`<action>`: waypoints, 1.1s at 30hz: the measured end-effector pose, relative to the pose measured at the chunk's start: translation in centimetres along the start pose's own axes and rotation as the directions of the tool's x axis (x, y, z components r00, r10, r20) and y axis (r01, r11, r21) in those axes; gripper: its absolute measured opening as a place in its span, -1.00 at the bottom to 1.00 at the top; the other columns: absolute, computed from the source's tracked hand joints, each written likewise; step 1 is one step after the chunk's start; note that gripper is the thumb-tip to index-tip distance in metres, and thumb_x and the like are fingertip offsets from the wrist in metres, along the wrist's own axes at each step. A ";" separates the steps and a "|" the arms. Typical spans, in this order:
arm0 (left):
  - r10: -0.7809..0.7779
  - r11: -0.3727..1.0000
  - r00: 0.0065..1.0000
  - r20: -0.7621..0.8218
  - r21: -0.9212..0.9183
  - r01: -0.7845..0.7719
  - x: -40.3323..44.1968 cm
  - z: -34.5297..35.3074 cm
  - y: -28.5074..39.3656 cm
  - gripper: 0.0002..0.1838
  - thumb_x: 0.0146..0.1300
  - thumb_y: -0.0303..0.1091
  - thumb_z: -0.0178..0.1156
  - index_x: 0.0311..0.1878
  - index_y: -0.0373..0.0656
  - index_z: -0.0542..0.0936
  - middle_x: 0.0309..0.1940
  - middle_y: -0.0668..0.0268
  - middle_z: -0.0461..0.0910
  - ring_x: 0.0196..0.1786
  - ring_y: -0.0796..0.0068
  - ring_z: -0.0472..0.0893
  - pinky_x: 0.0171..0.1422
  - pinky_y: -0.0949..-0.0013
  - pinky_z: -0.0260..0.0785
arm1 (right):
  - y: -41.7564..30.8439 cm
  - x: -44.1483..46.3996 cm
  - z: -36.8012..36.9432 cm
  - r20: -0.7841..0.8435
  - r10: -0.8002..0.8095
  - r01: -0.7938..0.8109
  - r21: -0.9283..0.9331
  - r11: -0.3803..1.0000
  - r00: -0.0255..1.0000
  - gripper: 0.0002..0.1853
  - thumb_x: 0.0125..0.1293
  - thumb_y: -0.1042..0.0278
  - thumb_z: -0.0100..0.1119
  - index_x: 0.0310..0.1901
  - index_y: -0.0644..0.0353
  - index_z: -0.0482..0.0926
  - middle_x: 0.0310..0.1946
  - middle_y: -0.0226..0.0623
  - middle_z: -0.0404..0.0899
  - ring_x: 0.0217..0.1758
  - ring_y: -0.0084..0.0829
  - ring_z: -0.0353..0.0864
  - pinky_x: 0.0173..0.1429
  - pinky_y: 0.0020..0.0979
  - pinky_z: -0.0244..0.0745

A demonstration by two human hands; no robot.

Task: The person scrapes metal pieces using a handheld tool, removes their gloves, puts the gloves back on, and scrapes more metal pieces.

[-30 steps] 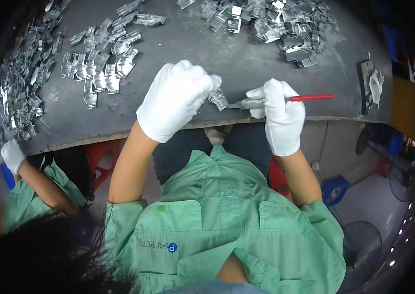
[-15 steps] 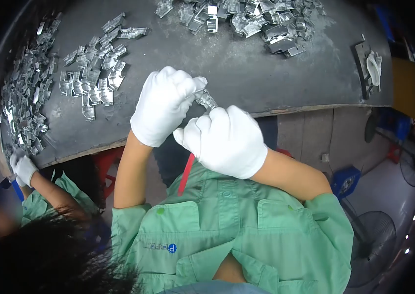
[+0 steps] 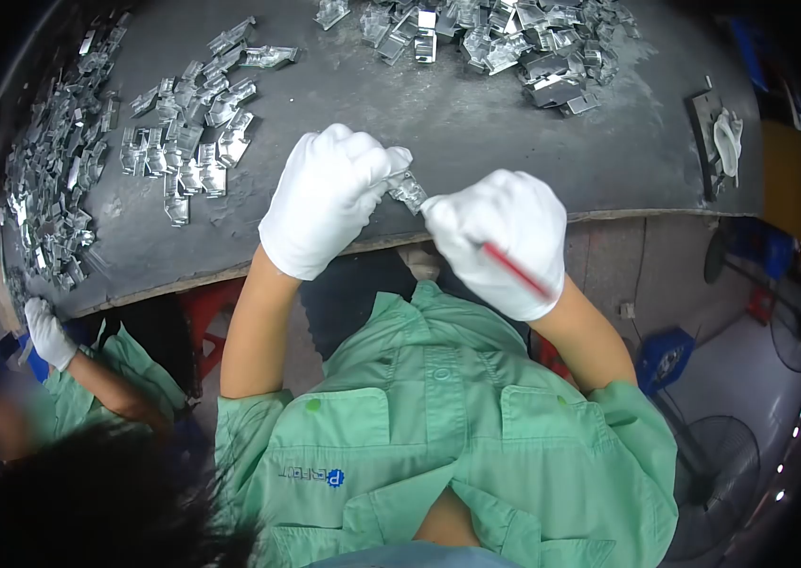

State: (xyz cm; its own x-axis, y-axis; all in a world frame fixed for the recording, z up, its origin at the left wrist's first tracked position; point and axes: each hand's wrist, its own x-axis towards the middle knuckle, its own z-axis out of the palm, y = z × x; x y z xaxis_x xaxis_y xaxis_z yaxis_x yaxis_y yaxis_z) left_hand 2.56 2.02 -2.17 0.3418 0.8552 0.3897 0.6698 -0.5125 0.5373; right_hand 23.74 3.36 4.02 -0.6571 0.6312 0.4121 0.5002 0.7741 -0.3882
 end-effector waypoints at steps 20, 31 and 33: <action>-0.266 0.782 0.929 -0.257 0.505 0.364 7.9 -2.1 1.6 -0.61 0.04 -0.08 0.49 -0.12 -0.07 0.71 -0.26 0.27 0.65 -0.15 0.22 0.61 -0.03 0.15 0.41 | 5.6 -3.1 0.6 0.051 0.865 -0.445 0.872 0.205 0.499 -0.62 0.58 0.18 0.02 -0.30 0.32 0.62 -0.52 -0.30 0.63 -0.56 -0.63 0.50 -0.42 -0.56 0.36; -0.317 0.893 0.948 -0.030 0.326 0.310 1.4 -2.5 4.3 -0.78 0.15 -0.16 0.40 -0.42 -0.08 0.64 -0.47 0.27 0.61 -0.38 0.18 0.58 -0.23 0.15 0.38 | 5.9 -3.7 0.5 0.063 0.828 -0.417 0.883 0.214 0.558 -0.62 0.58 0.19 0.02 -0.28 0.33 0.62 -0.52 -0.29 0.63 -0.54 -0.61 0.49 -0.39 -0.55 0.37; -0.299 0.889 0.953 0.043 0.375 0.261 0.7 -3.0 4.4 -0.73 0.17 -0.10 0.39 -0.46 -0.06 0.61 -0.52 0.29 0.55 -0.40 0.19 0.55 -0.28 0.17 0.35 | 5.8 -3.5 0.4 0.055 0.826 -0.421 0.878 0.228 0.561 -0.61 0.58 0.17 0.01 -0.27 0.33 0.63 -0.53 -0.29 0.63 -0.55 -0.61 0.49 -0.39 -0.55 0.36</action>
State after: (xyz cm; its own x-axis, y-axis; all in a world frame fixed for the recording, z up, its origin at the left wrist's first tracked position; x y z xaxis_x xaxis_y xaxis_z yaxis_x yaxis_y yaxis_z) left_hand 3.81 0.15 2.71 0.1542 0.9717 0.1790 0.9325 -0.2030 0.2988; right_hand 28.72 5.59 -0.04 0.0139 0.9908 -0.1348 -0.1048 -0.1326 -0.9856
